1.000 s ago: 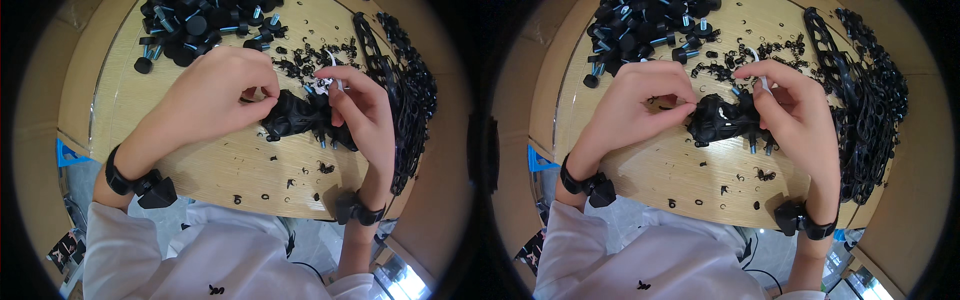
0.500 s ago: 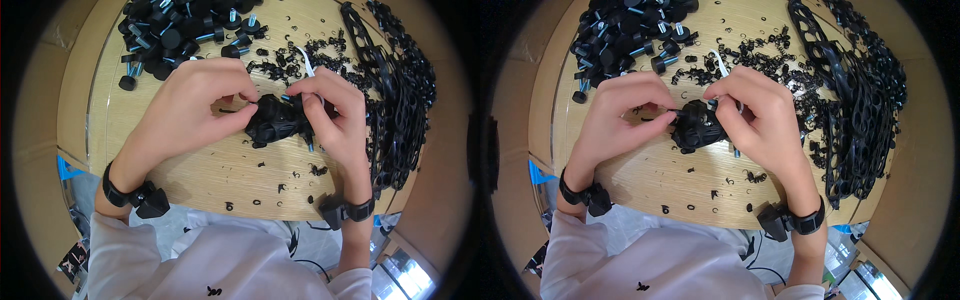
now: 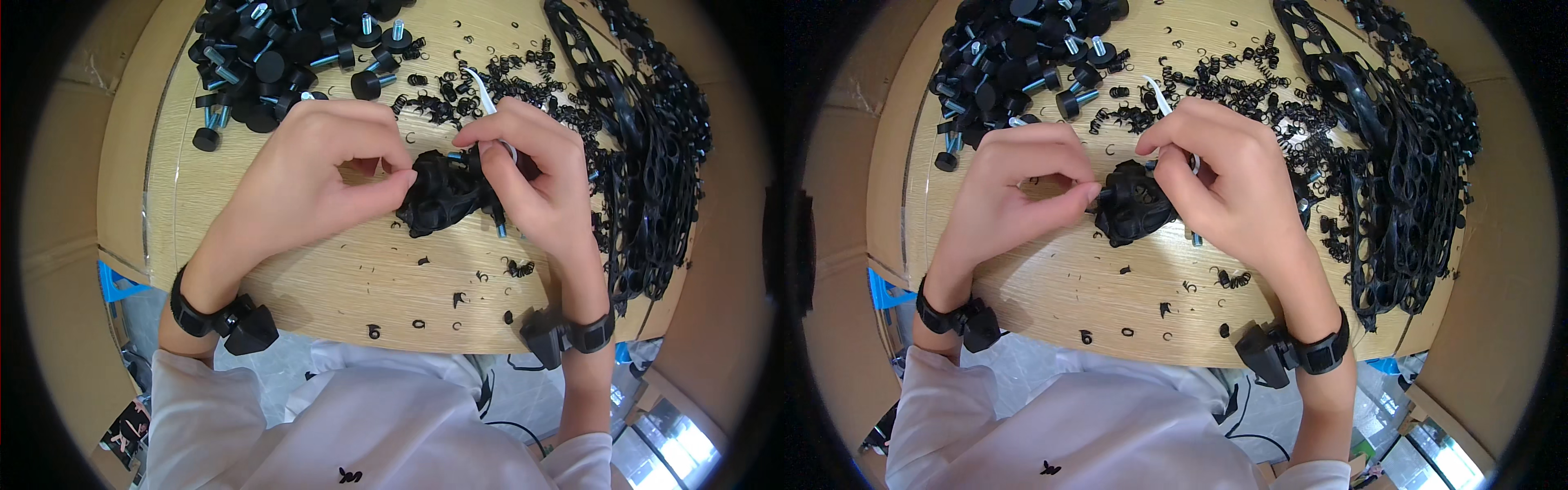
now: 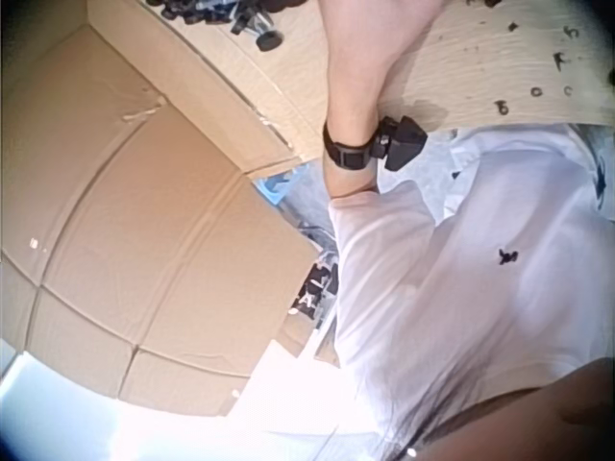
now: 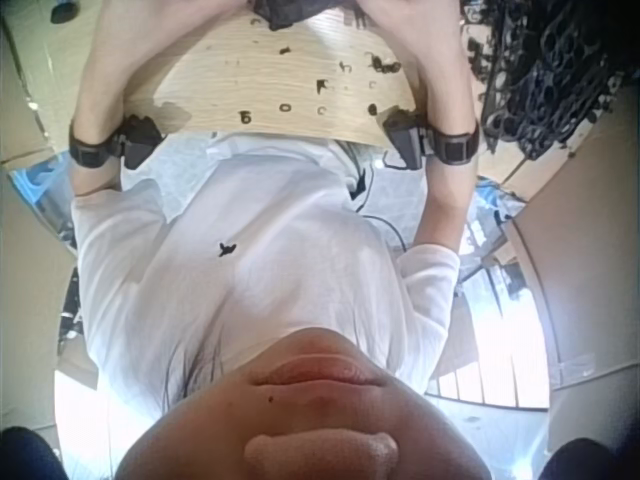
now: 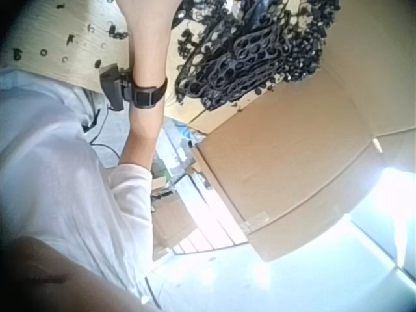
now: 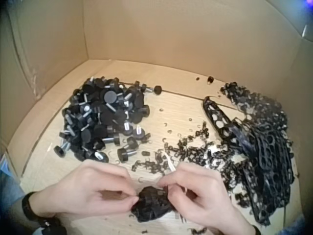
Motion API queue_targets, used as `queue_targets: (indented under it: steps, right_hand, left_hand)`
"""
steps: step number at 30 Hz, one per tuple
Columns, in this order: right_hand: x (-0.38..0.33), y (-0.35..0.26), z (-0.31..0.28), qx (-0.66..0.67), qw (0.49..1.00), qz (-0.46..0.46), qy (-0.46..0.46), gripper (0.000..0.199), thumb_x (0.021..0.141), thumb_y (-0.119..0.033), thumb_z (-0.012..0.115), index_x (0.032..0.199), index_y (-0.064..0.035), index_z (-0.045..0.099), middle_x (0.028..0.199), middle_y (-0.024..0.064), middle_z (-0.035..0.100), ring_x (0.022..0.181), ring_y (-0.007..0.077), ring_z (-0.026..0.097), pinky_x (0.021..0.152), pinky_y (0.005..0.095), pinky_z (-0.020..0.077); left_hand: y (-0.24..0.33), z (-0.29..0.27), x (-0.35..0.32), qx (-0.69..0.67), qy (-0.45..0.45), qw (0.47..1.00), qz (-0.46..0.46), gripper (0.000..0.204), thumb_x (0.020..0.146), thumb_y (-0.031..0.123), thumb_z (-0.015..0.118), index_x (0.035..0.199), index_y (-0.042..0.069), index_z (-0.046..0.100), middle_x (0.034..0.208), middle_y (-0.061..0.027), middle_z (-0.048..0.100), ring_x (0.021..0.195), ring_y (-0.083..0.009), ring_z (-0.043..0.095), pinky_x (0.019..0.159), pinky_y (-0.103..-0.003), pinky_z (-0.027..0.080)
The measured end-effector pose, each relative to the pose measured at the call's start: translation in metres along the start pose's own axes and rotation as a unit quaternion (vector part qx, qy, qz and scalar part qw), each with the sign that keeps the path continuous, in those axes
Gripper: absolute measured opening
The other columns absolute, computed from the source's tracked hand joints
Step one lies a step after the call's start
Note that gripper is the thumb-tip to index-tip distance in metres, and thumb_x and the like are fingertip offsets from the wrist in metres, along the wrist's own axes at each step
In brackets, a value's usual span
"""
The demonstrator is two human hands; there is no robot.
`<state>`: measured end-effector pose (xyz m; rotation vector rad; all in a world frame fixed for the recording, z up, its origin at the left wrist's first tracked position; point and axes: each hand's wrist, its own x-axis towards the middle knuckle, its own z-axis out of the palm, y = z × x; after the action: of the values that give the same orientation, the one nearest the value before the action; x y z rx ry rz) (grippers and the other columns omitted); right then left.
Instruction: Assemble small plastic components and fasteners on a work surface.
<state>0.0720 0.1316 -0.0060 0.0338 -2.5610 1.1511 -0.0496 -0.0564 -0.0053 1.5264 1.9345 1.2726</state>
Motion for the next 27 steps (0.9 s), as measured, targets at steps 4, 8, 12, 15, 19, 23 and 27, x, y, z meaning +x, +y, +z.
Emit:
queue_targets:
  steps: [4, 8, 12, 15, 19, 23, 27]
  right_hand:
    - [-0.001, 0.001, 0.0, -0.002, 1.0, -0.001, 0.0, 0.014, 0.077, 0.0, 0.054, 0.082, -0.001, 0.066, 0.069, 0.0071, 0.057, 0.05, 0.0148, 0.052, 0.044, 0.0255, 0.0392]
    - [-0.001, -0.001, 0.0, 0.005, 1.0, 0.001, -0.001, 0.014, 0.077, 0.0, 0.053, 0.083, -0.0012, 0.066, 0.069, 0.0073, 0.058, 0.05, 0.0148, 0.052, 0.044, 0.0254, 0.0396]
    - [-0.001, -0.002, -0.001, 0.006, 1.0, 0.008, -0.001, 0.014, 0.077, 0.0, 0.054, 0.083, -0.001, 0.066, 0.07, 0.0075, 0.058, 0.051, 0.0149, 0.053, 0.044, 0.0256, 0.04]
    - [-0.001, -0.002, 0.0, 0.008, 1.0, 0.01, -0.001, 0.013, 0.078, 0.0, 0.054, 0.083, -0.001, 0.066, 0.07, 0.0076, 0.058, 0.051, 0.015, 0.053, 0.044, 0.0255, 0.0404]
    - [-0.002, -0.001, -0.001, 0.006, 1.0, 0.013, -0.003, 0.013, 0.078, -0.001, 0.054, 0.083, -0.0014, 0.066, 0.071, 0.0073, 0.059, 0.051, 0.0148, 0.054, 0.043, 0.0252, 0.0406]
    - [-0.001, -0.003, 0.0, 0.01, 1.0, 0.028, -0.001, 0.013, 0.078, -0.001, 0.055, 0.083, -0.0016, 0.067, 0.071, 0.0071, 0.06, 0.051, 0.0144, 0.055, 0.044, 0.0249, 0.0413]
    - [-0.001, -0.002, 0.0, 0.008, 0.999, 0.031, -0.004, 0.014, 0.078, -0.001, 0.055, 0.083, -0.0018, 0.067, 0.071, 0.0071, 0.06, 0.051, 0.0144, 0.055, 0.044, 0.0247, 0.0417]
  left_hand:
    - [-0.001, 0.0, 0.001, -0.073, -0.024, 0.988, -0.131, 0.005, 0.078, 0.002, 0.068, 0.078, -0.002, 0.064, 0.073, -0.0031, 0.061, 0.065, -0.0092, 0.057, 0.058, -0.022, 0.045]
    - [-0.008, 0.002, -0.002, -0.184, -0.024, 0.962, -0.2, 0.009, 0.085, 0.006, 0.066, 0.082, -0.002, 0.065, 0.077, 0.0001, 0.063, 0.067, -0.004, 0.057, 0.059, -0.019, 0.048]
    - [0.002, -0.001, 0.003, -0.209, -0.018, 0.933, -0.292, 0.009, 0.087, 0.008, 0.065, 0.085, -0.001, 0.065, 0.079, -0.0012, 0.065, 0.065, -0.0037, 0.059, 0.056, -0.017, 0.047]
    - [0.001, -0.004, 0.004, -0.196, -0.009, 0.929, -0.314, 0.009, 0.088, 0.008, 0.064, 0.085, -0.001, 0.064, 0.077, -0.0015, 0.066, 0.061, -0.0029, 0.058, 0.05, -0.016, 0.044]
    - [-0.007, -0.01, 0.004, -0.162, -0.033, 0.942, -0.293, 0.008, 0.087, 0.006, 0.063, 0.084, -0.001, 0.064, 0.071, -0.0008, 0.065, 0.055, -0.001, 0.054, 0.046, -0.015, 0.039]
    - [-0.012, -0.006, 0.0, -0.151, -0.015, 0.958, -0.243, 0.002, 0.083, 0.0, 0.065, 0.083, -0.001, 0.064, 0.07, 0.0006, 0.063, 0.054, 0.0007, 0.051, 0.046, -0.015, 0.036]
    - [-0.01, -0.006, 0.001, -0.107, 0.016, 0.97, -0.219, 0.006, 0.079, -0.006, 0.064, 0.084, -0.001, 0.064, 0.074, 0.0015, 0.062, 0.057, 0.0007, 0.051, 0.049, -0.015, 0.036]
